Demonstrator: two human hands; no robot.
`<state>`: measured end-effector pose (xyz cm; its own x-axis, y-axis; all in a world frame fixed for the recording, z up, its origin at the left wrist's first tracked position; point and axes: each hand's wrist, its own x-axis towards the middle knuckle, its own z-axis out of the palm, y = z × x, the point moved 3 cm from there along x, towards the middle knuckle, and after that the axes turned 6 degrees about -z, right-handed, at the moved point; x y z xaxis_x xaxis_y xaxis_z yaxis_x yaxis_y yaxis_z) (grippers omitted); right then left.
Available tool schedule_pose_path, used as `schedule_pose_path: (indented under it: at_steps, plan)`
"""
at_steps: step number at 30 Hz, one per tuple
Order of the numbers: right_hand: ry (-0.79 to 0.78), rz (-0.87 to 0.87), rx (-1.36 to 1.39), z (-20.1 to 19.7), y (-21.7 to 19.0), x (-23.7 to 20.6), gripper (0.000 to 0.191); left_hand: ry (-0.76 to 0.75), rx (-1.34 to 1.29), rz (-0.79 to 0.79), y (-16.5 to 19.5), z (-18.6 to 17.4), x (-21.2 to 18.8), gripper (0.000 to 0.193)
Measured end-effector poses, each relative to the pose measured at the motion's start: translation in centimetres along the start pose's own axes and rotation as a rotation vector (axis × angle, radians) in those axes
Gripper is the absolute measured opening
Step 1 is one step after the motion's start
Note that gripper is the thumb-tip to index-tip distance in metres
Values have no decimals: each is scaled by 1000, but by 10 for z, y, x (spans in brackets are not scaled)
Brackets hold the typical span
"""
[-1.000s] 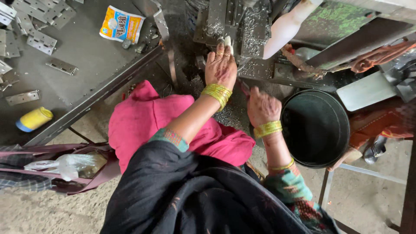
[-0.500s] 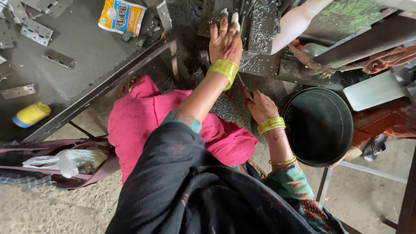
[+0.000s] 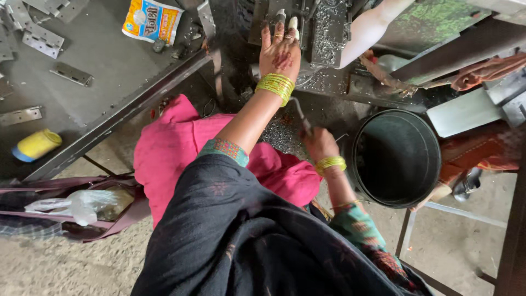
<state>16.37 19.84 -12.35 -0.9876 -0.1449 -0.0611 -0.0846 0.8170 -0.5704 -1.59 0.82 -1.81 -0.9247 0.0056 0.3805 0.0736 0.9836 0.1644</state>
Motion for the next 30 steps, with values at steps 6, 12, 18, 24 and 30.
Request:
schedule_pose_path:
  at_steps: [6, 12, 18, 24, 30]
  plan:
    - [-2, 64, -63, 2, -10, -9, 45, -257, 4, 1, 2, -12, 5, 36]
    - [-92, 68, -140, -21, -6, 14, 45, -220, 192, -15, 11, -20, 21, 44]
    - [40, 84, -14, 16, -10, -6, 51, -263, 217, -25, 13, -17, 29, 56]
    - [-70, 55, -129, -16, -9, 7, 47, -332, 191, -37, 7, -14, 48, 51]
    - [60, 31, -113, 1, -21, -14, 47, -212, 210, -92, 12, -17, 62, 47]
